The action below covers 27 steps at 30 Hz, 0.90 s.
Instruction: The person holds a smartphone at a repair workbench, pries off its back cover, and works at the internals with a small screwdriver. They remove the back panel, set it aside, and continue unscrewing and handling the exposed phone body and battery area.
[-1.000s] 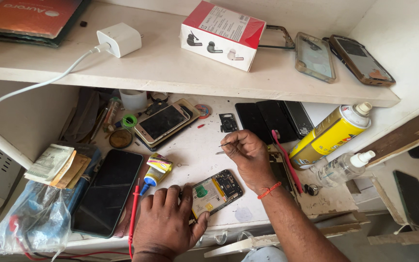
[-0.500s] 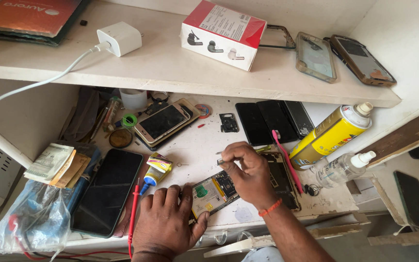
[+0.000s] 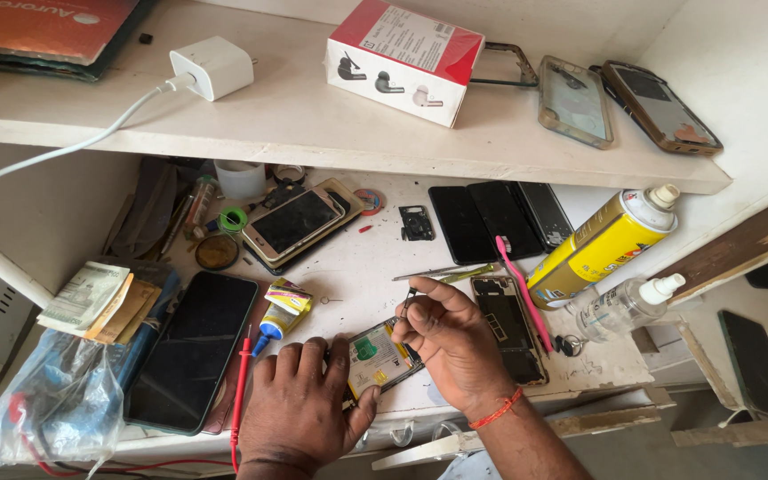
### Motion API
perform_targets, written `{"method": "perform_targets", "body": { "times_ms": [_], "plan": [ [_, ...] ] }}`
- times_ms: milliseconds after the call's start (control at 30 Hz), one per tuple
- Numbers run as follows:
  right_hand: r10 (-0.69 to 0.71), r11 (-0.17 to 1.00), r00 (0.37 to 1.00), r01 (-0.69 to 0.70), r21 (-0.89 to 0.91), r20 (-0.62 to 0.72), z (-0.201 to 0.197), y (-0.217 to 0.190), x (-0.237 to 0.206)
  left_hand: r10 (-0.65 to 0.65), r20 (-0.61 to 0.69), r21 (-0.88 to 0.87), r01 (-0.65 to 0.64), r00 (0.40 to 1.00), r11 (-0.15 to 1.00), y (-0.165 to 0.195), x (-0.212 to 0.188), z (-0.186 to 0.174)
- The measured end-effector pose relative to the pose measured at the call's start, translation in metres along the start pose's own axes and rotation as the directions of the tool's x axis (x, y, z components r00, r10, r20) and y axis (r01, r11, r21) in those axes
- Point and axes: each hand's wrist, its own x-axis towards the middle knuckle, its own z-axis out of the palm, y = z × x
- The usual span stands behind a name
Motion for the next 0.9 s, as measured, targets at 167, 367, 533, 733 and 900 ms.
{"method": "perform_targets", "body": {
  "times_ms": [167, 367, 533, 733, 900],
  "plan": [
    [0.002, 1.000, 1.000, -0.003, -0.026, -0.031, -0.003, 0.002, 0.001, 0.009, -0.043, -0.001, -0.009, 0.999, 1.000, 0.001, -0.002, 0.000],
    [-0.002, 0.998, 0.994, -0.005, -0.066, -0.111, -0.001, 0.001, 0.003, 0.011, -0.044, 0.000, -0.011, 0.999, 1.000, 0.000, -0.003, 0.001],
    [0.017, 0.999, 0.982, -0.023, -0.030, -0.188, 0.013, -0.010, 0.006, 0.011, -0.053, 0.004, -0.011, 0.999, 1.000, 0.000, -0.002, 0.002],
    [0.197, 0.937, 0.929, -0.084, 0.339, -0.314, 0.033, -0.036, 0.006, -0.004, -0.011, -0.004, 0.004, 1.000, 1.000, 0.000, -0.002, 0.002],
    [-0.169, 0.972, 0.977, 0.186, 0.144, -0.127, 0.025, -0.110, -0.011, 0.019, -0.080, 0.020, -0.018, 0.997, 1.000, -0.001, -0.002, 0.004]
  ]
}}
